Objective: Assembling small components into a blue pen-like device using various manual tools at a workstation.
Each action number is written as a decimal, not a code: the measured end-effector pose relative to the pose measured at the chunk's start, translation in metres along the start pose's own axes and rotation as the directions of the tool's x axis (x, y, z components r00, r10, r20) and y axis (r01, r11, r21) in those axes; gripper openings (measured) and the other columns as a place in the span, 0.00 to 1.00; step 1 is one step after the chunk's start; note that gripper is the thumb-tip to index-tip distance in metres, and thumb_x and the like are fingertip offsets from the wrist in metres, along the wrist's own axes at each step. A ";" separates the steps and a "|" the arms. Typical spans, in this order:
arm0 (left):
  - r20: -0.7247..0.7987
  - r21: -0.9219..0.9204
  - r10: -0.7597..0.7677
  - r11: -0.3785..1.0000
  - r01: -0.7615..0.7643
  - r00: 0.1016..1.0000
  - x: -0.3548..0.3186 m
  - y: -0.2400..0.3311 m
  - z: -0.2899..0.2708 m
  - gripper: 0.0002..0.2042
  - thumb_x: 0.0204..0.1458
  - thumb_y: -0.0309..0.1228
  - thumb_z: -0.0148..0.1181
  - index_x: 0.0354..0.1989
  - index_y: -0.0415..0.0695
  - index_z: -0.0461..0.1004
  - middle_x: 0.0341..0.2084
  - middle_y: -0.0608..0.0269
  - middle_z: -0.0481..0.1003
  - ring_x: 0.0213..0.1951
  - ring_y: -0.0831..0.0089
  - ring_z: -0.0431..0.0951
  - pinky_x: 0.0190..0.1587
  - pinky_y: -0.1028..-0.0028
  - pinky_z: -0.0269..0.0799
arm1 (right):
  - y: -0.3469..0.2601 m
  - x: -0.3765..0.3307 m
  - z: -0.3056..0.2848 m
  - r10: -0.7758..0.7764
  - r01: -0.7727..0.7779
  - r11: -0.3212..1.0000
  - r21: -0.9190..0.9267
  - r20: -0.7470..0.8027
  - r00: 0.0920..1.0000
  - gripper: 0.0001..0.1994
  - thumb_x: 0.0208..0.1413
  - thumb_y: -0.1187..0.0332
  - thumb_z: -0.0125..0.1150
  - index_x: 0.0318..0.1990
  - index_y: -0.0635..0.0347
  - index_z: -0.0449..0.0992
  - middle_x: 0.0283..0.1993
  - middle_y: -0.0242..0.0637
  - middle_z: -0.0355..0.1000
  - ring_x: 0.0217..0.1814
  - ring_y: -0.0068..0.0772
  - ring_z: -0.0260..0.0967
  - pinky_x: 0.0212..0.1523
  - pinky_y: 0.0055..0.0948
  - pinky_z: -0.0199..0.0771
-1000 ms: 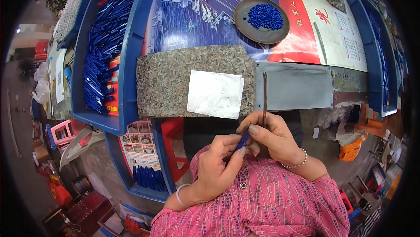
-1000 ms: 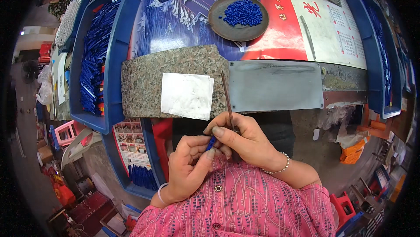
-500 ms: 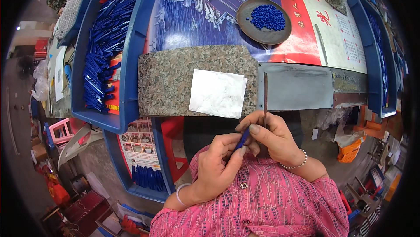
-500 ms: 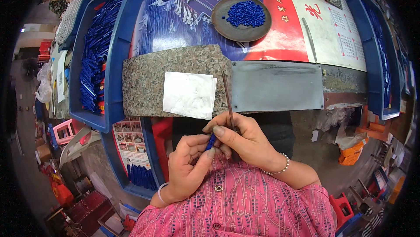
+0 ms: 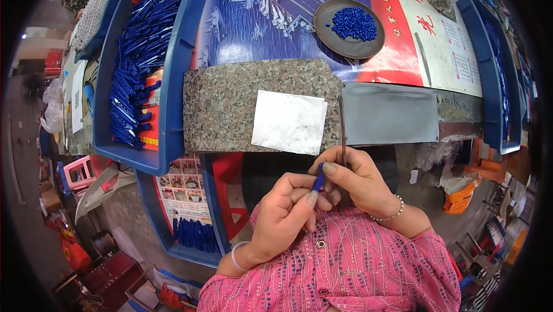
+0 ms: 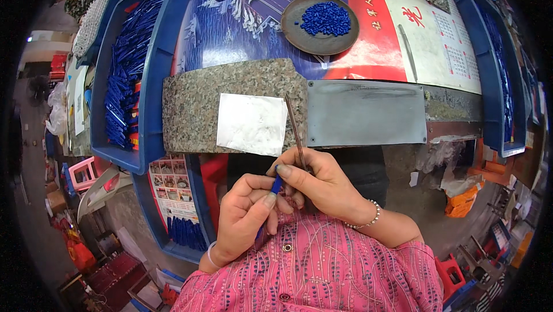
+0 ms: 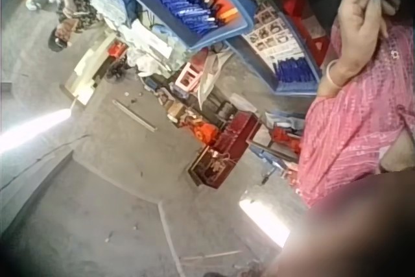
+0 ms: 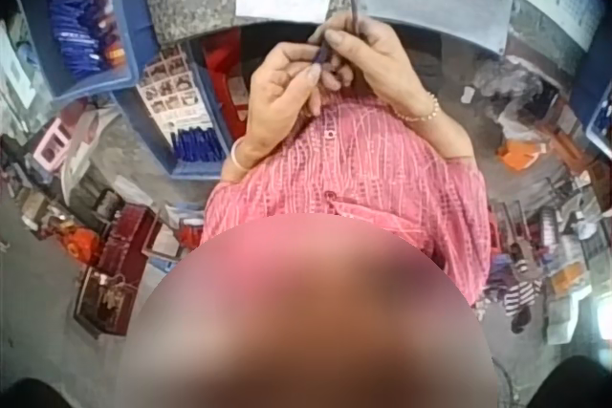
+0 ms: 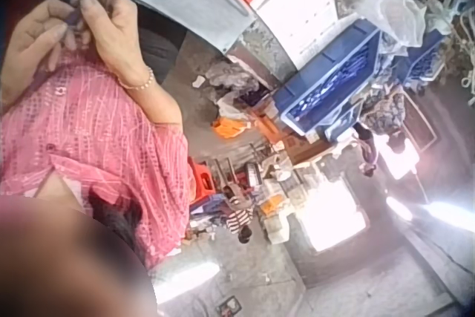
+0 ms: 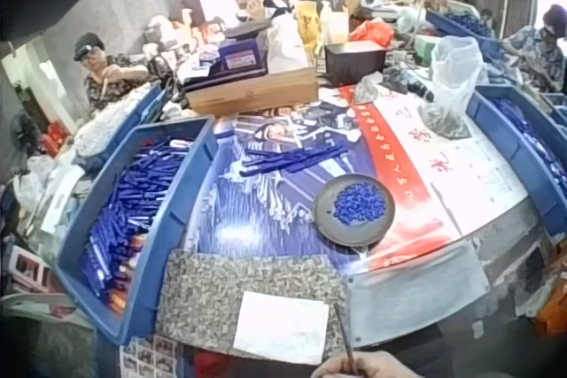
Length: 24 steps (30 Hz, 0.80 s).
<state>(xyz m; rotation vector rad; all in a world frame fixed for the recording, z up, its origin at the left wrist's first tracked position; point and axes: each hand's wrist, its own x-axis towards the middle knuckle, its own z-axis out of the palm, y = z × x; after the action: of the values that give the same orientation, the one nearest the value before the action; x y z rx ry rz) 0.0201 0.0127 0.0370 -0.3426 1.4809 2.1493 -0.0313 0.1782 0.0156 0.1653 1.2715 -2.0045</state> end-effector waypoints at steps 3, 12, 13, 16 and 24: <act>0.001 -0.016 -0.016 1.000 0.016 1.000 0.000 0.000 -0.001 0.09 0.57 0.23 0.43 0.44 0.32 0.60 0.28 0.54 0.74 0.19 0.81 0.69 0.23 0.85 0.65 | 0.000 0.000 0.000 0.005 -0.005 1.000 0.005 0.003 1.000 0.10 0.57 0.66 0.52 0.37 0.67 0.70 0.25 0.31 0.68 0.19 0.15 0.61 0.20 0.14 0.62; 0.010 -0.171 -0.081 0.982 0.081 0.997 0.005 0.001 -0.001 0.09 0.56 0.25 0.43 0.43 0.34 0.62 0.25 0.53 0.74 0.15 0.81 0.67 0.20 0.85 0.62 | 0.001 -0.001 0.000 0.021 -0.021 1.000 0.009 -0.012 1.000 0.10 0.57 0.67 0.52 0.39 0.67 0.69 0.25 0.30 0.67 0.19 0.14 0.62 0.21 0.14 0.63; 0.004 -0.194 -0.089 0.977 0.088 0.996 0.005 0.000 -0.001 0.09 0.56 0.25 0.43 0.42 0.35 0.62 0.25 0.53 0.74 0.15 0.81 0.66 0.20 0.85 0.62 | 0.001 -0.001 0.000 0.021 -0.021 1.000 0.009 -0.014 1.000 0.10 0.57 0.67 0.52 0.39 0.67 0.69 0.25 0.30 0.67 0.19 0.14 0.62 0.21 0.14 0.63; 0.008 -0.203 -0.108 0.973 0.108 0.994 0.006 -0.001 -0.003 0.08 0.56 0.25 0.43 0.42 0.35 0.63 0.24 0.54 0.73 0.15 0.81 0.66 0.20 0.85 0.62 | 0.001 -0.001 0.000 0.023 -0.023 1.000 0.006 -0.024 0.999 0.10 0.57 0.67 0.52 0.39 0.67 0.68 0.25 0.30 0.67 0.20 0.14 0.62 0.21 0.14 0.63; 0.053 -0.258 -0.105 0.959 0.116 0.993 0.006 -0.005 -0.006 0.09 0.57 0.26 0.43 0.43 0.37 0.62 0.24 0.55 0.73 0.16 0.81 0.66 0.21 0.85 0.61 | 0.001 0.000 0.003 0.027 -0.027 1.000 -0.011 -0.028 0.999 0.10 0.57 0.67 0.52 0.39 0.66 0.68 0.25 0.30 0.67 0.20 0.14 0.62 0.21 0.13 0.63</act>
<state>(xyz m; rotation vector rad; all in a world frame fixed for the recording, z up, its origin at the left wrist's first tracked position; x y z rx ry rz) 0.0175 0.0097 0.0276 -0.4616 1.1303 2.2487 -0.0301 0.1753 0.0165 0.2051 1.2912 -1.9784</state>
